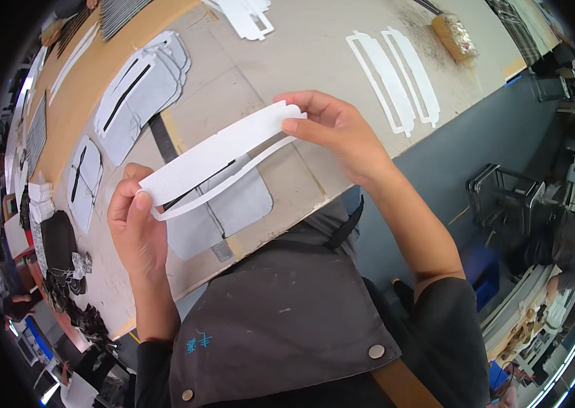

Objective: Assembling and aligning leather panels with zippers and adhesive strips on a workbench.

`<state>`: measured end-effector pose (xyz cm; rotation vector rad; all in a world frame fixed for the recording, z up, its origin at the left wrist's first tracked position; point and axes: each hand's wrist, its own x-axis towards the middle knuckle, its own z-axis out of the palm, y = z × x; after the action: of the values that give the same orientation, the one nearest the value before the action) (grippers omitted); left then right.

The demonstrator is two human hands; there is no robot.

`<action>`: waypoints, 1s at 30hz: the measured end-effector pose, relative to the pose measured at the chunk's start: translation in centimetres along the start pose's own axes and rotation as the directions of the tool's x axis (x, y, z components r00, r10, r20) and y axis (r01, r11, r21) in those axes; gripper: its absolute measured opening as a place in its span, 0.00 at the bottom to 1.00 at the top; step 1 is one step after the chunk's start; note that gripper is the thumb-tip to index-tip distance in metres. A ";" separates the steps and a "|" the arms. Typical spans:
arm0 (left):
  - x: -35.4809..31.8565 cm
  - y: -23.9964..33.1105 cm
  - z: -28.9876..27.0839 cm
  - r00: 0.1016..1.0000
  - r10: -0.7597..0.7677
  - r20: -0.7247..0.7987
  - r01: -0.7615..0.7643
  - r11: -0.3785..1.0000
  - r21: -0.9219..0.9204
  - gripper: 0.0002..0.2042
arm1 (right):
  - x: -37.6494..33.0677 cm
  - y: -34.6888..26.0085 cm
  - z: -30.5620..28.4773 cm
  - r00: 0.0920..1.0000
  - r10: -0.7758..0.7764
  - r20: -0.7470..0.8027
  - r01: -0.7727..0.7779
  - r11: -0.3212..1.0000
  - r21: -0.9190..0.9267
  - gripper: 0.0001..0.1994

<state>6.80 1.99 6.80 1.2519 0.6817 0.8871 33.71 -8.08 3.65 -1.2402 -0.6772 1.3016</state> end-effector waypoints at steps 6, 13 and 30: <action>-2.1 0.8 -3.3 0.994 -0.021 -0.108 0.018 0.999 -0.035 0.05 | 1.4 0.7 3.4 0.994 0.081 0.071 -0.088 0.992 0.092 0.09; -3.3 -0.1 -6.0 0.954 -0.100 -0.281 0.108 0.994 0.014 0.05 | 2.0 0.6 5.7 0.991 0.119 0.056 -0.106 0.977 -0.184 0.06; -2.5 -3.4 -8.0 0.951 -0.065 -0.303 0.262 0.687 0.678 0.07 | 3.3 1.0 6.6 0.982 0.152 -0.113 -0.189 0.834 -0.519 0.08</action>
<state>-0.58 3.59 1.75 1.7396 1.4282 0.6409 28.02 -3.29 3.67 -1.8212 -0.9331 1.2496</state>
